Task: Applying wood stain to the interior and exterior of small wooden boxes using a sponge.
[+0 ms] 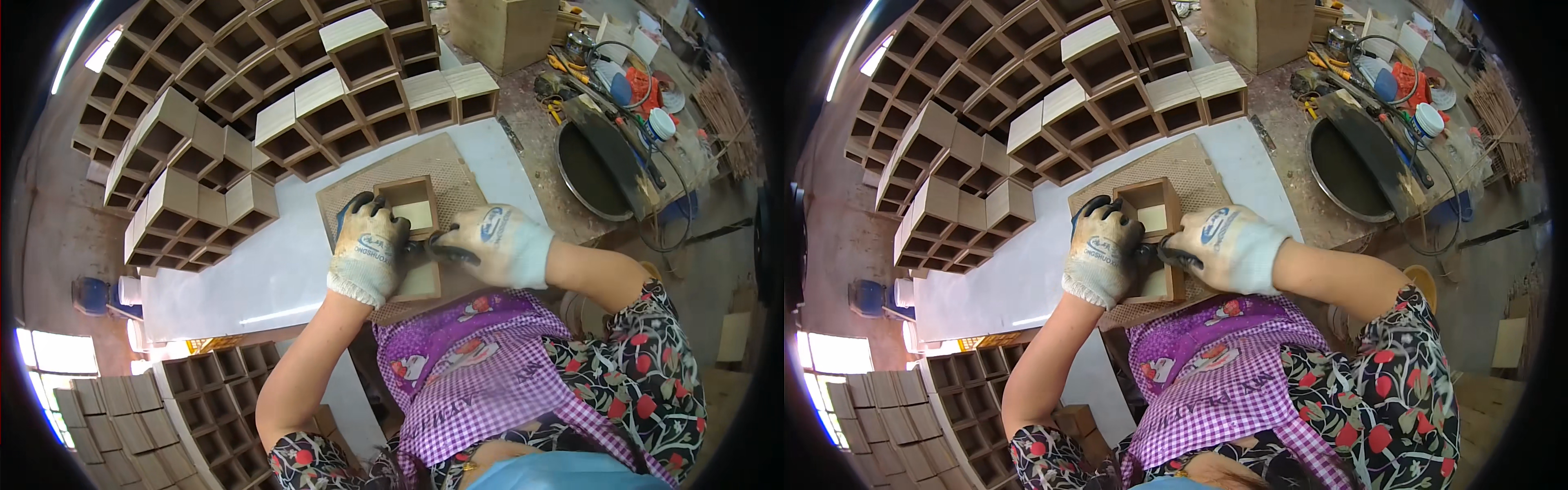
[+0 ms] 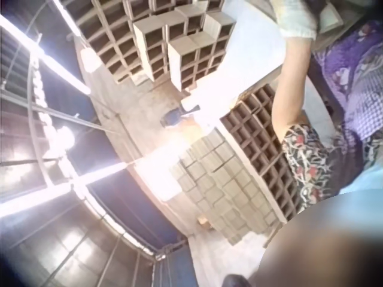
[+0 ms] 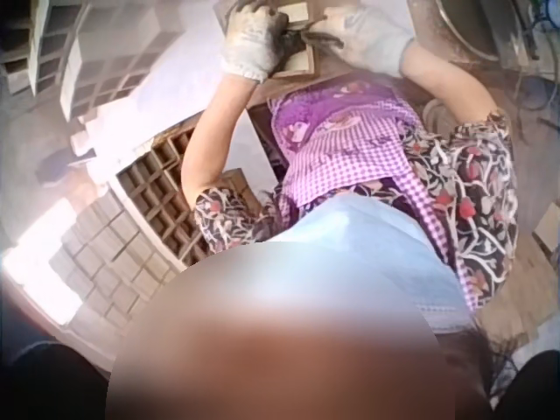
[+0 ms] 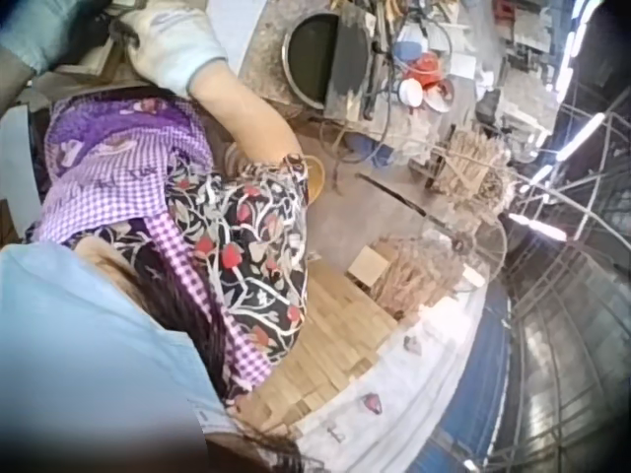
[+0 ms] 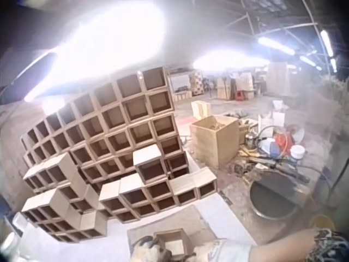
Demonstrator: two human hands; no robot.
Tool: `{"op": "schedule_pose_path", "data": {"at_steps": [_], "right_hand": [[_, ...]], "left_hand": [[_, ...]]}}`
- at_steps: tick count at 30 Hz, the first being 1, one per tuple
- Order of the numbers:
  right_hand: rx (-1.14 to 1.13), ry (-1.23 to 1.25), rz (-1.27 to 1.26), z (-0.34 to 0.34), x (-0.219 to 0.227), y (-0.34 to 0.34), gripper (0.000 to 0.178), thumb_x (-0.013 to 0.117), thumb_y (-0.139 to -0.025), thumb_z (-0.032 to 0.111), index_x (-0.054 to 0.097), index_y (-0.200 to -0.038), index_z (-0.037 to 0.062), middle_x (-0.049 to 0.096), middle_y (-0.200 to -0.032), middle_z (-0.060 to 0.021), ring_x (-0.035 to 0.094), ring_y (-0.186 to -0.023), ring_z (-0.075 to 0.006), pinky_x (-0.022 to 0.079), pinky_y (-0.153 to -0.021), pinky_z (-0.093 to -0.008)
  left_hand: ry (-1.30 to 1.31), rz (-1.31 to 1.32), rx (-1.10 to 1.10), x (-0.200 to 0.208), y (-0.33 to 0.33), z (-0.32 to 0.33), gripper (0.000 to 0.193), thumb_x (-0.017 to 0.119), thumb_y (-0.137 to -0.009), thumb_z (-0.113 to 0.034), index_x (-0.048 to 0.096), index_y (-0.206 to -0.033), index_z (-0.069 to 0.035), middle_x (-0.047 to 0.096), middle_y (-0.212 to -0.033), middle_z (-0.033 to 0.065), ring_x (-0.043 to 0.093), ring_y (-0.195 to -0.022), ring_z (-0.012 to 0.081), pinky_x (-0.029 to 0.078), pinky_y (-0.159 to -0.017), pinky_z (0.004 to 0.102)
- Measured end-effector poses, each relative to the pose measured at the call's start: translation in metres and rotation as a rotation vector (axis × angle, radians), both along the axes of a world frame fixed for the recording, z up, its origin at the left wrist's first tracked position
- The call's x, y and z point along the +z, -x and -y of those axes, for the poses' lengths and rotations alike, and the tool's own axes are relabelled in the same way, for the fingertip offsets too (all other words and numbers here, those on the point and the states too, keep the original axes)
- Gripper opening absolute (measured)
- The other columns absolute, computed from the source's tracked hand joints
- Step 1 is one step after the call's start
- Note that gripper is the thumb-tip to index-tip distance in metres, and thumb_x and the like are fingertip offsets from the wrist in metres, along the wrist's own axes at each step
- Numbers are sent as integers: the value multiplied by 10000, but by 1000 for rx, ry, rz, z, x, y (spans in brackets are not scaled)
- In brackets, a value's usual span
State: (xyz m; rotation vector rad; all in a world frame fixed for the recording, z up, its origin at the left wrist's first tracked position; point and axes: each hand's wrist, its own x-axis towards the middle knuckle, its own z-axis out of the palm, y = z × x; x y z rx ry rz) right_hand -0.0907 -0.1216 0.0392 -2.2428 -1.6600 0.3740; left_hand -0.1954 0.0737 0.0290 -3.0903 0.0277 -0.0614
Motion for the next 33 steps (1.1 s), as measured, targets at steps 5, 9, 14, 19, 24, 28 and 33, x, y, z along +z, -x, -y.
{"op": "schedule_pose_path", "data": {"at_steps": [5,9,14,19,24,28,33], "right_hand": [[69,-232,359,-24,23,-42,349,680,-788,173,686,-1136,145,626,-927,-122,627,-943,-323,502,-874,-411],[226,34,513,-82,21,-66,273,619,-783,91,734,-1025,138,678,-950,-139,652,-980,-318,519,-879,-413],[182,284,513,-71,25,-62,172,611,-768,94,729,-892,85,693,-889,-149,681,-903,-332,538,-829,-417],[-41,163,240,-21,28,-64,312,657,-837,174,701,-1145,157,653,-1017,-129,629,-985,-314,515,-857,-413],[-72,-185,211,-20,10,-52,308,616,-867,122,681,-1168,140,640,-992,-124,620,-961,-330,515,-862,-410],[-6,16,134,-33,11,-29,231,627,-865,199,694,-1077,140,657,-1035,-149,644,-983,-348,527,-853,-427],[196,-3,125,-29,27,-18,202,632,-849,180,712,-1029,134,653,-955,-138,659,-922,-339,536,-817,-431]], "left_hand": [[94,51,-12,0,5,0,429,711,-813,-369,674,-1132,-85,656,-1153,204,552,-1218,362,341,-1127,458],[116,29,-17,5,-2,1,466,720,-807,-371,660,-1168,-82,655,-1157,199,559,-1214,357,349,-1122,458],[110,69,67,-2,5,1,551,744,-797,-406,635,-1216,-64,647,-1186,228,565,-1209,345,343,-1121,455],[191,28,167,-3,4,1,630,757,-790,-391,575,-1298,-67,640,-1184,218,542,-1238,352,326,-1140,462],[267,233,73,-3,14,-12,962,824,-704,-279,334,-1507,-77,631,-1221,171,542,-1226,364,337,-1128,475],[507,177,106,-21,14,-28,999,838,-673,-171,314,-1522,-111,615,-1242,143,538,-1210,375,392,-1085,454],[441,213,40,-21,9,-30,1008,834,-665,-161,296,-1515,-101,599,-1225,210,525,-1211,418,417,-1054,487]]}}
